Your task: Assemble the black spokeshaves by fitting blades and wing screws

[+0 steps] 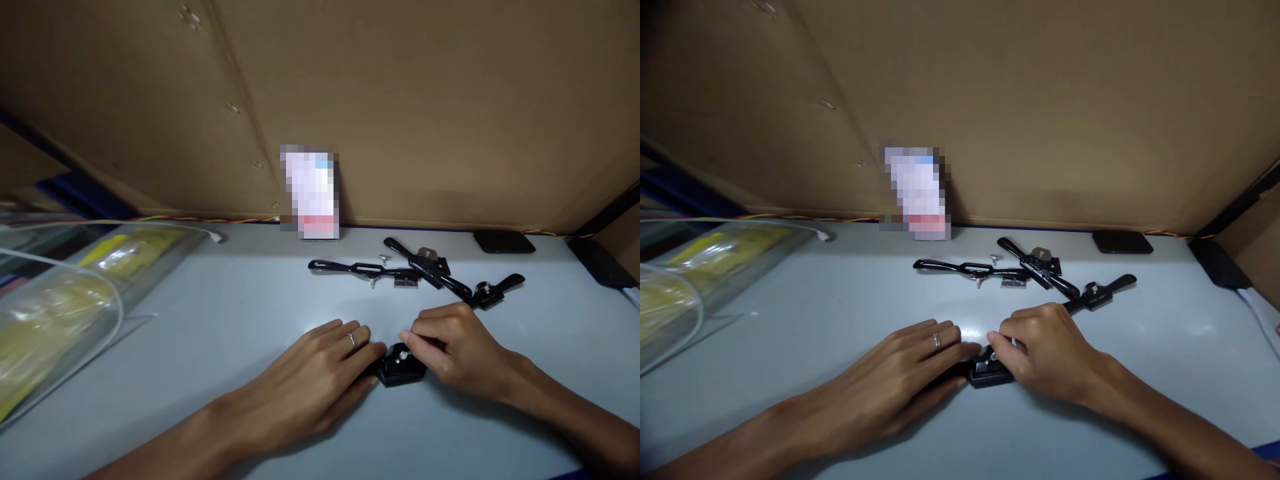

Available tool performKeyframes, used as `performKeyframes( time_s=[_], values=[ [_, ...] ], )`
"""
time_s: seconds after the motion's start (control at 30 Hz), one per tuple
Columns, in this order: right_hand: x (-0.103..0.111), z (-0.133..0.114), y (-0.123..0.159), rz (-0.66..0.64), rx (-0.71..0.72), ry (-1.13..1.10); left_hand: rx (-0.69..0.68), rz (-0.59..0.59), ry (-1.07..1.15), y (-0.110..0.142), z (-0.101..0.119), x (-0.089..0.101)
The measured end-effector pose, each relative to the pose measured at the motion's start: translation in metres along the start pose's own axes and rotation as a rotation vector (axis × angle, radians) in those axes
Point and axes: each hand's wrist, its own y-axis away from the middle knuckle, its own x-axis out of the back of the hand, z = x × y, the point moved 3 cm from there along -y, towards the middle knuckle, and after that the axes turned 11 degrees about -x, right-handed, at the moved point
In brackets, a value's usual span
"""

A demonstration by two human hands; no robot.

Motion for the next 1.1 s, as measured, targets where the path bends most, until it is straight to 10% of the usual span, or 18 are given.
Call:
performKeyframes(
  time_s=[1.1],
  values=[
    [-0.0041,-0.0049,0.0051,-0.049,0.137,0.064,-0.078,0.021,-0.066,-0.0023,0.003,0.0046]
  ],
)
